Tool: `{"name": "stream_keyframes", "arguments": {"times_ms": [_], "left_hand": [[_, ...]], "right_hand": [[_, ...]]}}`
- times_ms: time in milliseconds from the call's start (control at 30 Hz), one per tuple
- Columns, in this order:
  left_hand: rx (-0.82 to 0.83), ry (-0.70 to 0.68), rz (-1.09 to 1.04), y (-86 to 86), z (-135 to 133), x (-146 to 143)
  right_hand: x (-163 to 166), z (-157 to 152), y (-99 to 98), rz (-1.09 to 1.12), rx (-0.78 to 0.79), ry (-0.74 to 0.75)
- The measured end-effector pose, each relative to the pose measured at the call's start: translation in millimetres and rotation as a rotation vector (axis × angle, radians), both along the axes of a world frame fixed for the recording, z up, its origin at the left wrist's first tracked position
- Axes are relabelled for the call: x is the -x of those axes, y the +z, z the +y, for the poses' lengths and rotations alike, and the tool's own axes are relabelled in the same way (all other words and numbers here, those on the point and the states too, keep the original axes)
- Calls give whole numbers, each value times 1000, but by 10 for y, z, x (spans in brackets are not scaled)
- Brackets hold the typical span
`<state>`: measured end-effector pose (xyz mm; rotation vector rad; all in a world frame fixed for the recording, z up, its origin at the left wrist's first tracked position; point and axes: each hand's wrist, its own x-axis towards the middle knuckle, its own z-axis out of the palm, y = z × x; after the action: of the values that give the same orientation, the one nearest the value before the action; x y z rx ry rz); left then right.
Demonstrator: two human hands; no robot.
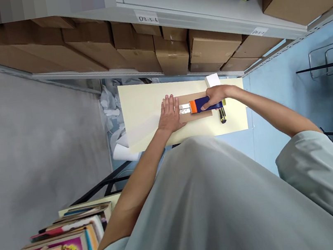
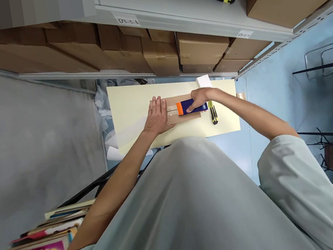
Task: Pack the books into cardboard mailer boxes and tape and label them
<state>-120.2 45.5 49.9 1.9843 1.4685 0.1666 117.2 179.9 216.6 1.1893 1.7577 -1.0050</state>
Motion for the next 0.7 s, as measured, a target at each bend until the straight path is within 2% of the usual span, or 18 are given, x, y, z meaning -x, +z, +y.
{"name": "stream_keyframes", "arguments": {"times_ms": [133,267,500,700], "left_hand": [[7,-10,1,-32,18,24],[5,-39,14,-53,35,40],[13,-46,22,-78,47,48],[3,-50,14,-109,54,35]], "right_hand": [[-431,88,180,-78,39,-84],[-798,103,195,-83,107,-187],[-1021,84,72,-76,55,-145],[-1153,101,35,-21,122,-146]]}}
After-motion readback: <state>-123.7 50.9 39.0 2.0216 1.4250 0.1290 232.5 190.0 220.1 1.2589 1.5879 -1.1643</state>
